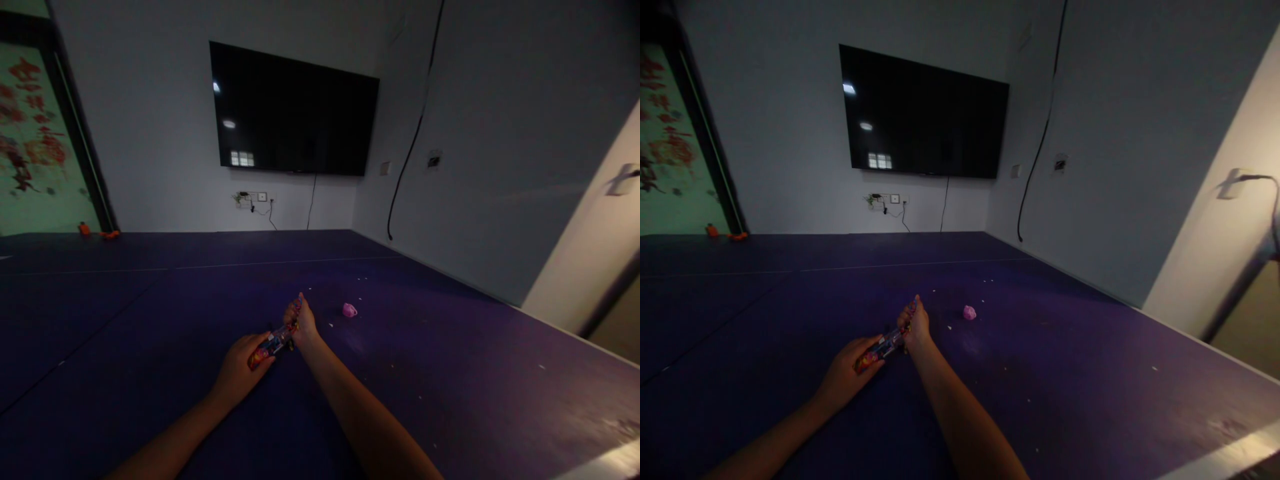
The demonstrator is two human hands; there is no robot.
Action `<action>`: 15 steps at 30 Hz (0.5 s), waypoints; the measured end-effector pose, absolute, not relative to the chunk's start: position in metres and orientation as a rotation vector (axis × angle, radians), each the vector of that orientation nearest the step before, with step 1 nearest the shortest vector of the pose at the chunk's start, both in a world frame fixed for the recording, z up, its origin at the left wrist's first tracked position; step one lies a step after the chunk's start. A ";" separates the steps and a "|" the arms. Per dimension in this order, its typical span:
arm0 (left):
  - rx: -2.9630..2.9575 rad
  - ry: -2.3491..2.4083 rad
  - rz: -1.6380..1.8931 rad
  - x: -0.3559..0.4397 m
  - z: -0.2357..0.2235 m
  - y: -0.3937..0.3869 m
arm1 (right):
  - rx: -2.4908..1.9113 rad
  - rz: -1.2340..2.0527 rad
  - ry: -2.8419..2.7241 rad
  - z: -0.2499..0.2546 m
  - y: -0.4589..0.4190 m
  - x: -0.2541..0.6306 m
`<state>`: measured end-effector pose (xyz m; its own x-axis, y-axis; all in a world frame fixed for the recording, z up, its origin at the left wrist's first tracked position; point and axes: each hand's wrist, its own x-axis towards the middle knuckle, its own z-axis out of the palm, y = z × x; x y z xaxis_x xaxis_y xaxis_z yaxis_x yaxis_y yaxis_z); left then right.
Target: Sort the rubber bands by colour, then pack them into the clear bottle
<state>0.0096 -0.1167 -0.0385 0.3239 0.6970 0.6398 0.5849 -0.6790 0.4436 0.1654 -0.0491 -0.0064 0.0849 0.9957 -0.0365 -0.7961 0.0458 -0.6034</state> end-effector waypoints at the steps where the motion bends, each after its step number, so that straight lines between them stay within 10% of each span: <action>1: 2.441 1.190 1.293 0.010 -0.039 -0.116 | -0.535 1.440 -0.462 -0.006 -0.050 0.165; 15: 2.441 1.208 1.287 0.010 -0.036 -0.118 | -0.585 1.385 -0.500 -0.010 -0.053 0.161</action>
<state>0.0102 -0.1181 -0.0358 0.3157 0.7023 0.6380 0.5922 -0.6712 0.4459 0.1614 -0.0527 -0.0102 0.1243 0.9922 -0.0119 -0.7561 0.0870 -0.6486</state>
